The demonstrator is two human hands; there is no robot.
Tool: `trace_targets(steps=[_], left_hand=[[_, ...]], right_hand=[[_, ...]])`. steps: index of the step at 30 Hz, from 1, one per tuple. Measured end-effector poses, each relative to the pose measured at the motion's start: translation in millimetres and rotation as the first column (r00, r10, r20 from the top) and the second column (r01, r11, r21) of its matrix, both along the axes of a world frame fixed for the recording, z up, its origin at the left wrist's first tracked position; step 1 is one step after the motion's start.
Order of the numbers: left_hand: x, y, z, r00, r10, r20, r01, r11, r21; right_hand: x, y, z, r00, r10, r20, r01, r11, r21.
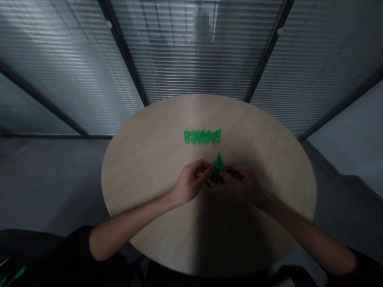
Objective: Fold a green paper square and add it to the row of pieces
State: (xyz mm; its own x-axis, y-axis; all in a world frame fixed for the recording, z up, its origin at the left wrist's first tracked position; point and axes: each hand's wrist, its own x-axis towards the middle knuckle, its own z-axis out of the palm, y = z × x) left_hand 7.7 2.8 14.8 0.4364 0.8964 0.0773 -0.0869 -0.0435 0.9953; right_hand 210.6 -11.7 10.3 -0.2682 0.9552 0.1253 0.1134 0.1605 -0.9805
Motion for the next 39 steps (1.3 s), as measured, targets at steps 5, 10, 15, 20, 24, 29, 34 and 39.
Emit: trace_targets(steps=[5,10,15,20,24,29,34,39], left_hand=[[0.8,-0.1,-2.8,1.000,0.016,-0.015,-0.015,1.000,0.018],[1.2,-0.2,-6.7,0.999,-0.005,-0.034,0.006,1.000,0.017],[0.7,0.0,-6.2,0.998,-0.029,-0.063,0.029,1.000,-0.003],[0.5,-0.6,-5.7,0.999,-0.029,-0.038,0.030,0.999,0.013],[1.1,0.4,-6.0,0.999,-0.042,-0.015,0.041,0.999,-0.032],[2.1,0.3,-5.7,0.991,-0.102,-0.088,0.096,0.993,-0.068],[2.8,-2.1,-4.5,0.976,-0.164,-0.143,0.153,0.984,-0.086],[2.5,-1.1,-4.3,0.973,-0.204,-0.110,0.193,0.976,-0.101]], right_hand=[[-1.6,1.0,1.4,1.000,0.008,0.008,-0.008,1.000,-0.018],[-0.9,1.5,1.7,1.000,0.007,0.013,-0.007,0.999,-0.049],[0.3,3.6,-1.2,1.000,0.017,0.016,-0.016,0.998,-0.054],[-0.1,3.8,0.6,1.000,0.024,0.012,-0.023,0.997,-0.070],[-1.1,2.7,1.8,1.000,-0.001,-0.002,0.001,0.999,-0.043],[-2.5,3.2,1.8,0.998,-0.061,0.004,0.061,0.997,-0.044],[-2.0,3.4,2.5,0.993,-0.113,0.032,0.114,0.993,-0.024],[-0.7,4.7,-1.3,0.993,-0.108,0.052,0.110,0.993,-0.038]])
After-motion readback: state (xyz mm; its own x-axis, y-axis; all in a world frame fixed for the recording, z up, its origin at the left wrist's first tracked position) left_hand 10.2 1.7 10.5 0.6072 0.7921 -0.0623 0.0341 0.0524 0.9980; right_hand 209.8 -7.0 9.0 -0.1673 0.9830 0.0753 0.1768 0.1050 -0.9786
